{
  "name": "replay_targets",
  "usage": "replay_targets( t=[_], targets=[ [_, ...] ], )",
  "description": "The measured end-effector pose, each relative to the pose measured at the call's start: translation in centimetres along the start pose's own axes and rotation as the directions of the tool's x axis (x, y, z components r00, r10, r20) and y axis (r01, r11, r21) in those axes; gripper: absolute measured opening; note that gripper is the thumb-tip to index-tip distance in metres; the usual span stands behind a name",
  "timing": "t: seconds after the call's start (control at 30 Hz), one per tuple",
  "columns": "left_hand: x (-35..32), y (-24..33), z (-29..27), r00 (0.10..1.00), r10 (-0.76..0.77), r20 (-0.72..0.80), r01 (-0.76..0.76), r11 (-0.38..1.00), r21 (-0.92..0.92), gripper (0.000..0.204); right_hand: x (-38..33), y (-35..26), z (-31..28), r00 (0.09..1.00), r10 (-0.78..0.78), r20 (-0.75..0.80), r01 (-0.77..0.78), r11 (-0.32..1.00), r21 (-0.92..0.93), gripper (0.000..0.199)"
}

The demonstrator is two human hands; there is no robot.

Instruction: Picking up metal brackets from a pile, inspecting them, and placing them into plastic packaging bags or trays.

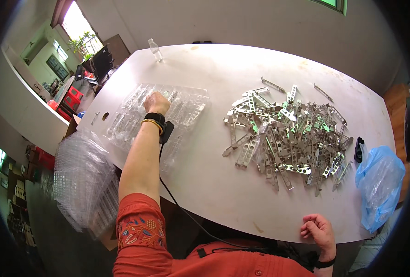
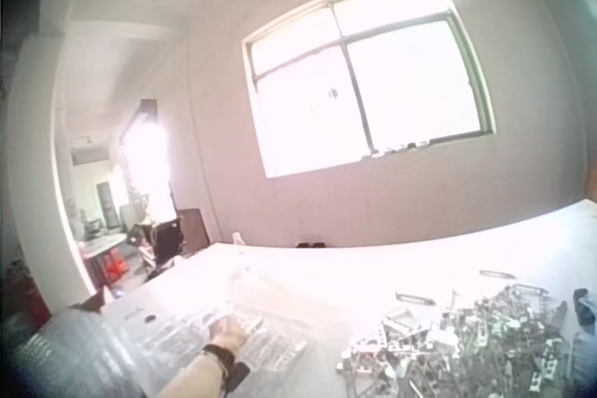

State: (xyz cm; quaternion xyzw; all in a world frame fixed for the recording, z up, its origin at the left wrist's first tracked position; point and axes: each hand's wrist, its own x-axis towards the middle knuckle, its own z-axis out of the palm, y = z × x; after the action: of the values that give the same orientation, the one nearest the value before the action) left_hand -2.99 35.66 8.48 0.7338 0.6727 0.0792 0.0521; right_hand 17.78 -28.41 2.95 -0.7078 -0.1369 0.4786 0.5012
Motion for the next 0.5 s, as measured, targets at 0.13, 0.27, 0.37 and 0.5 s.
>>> replay_targets(
  t=[0.13,0.27,0.37,0.5],
  targets=[
    [0.63,-1.06,0.66,0.999,-0.030,0.023,0.030,0.999,-0.011,0.030,0.20,0.18,-0.09,1.000,0.008,-0.001,-0.008,1.000,-0.002,0.026],
    [-0.06,-0.60,0.37,0.998,-0.041,0.048,0.041,0.999,0.006,0.029,0.25,0.30,-0.21,1.000,0.015,-0.003,-0.015,1.000,-0.004,0.026],
    [0.13,-0.77,0.60,0.998,-0.056,0.031,0.056,0.998,0.004,0.030,0.28,0.28,-0.22,1.000,0.011,0.002,-0.011,1.000,0.001,0.025],
    [-0.17,-0.50,0.44,0.998,-0.057,0.028,0.057,0.998,0.026,0.032,0.19,0.27,-0.09,1.000,0.025,-0.019,-0.026,1.000,-0.008,0.023]
  ],
)
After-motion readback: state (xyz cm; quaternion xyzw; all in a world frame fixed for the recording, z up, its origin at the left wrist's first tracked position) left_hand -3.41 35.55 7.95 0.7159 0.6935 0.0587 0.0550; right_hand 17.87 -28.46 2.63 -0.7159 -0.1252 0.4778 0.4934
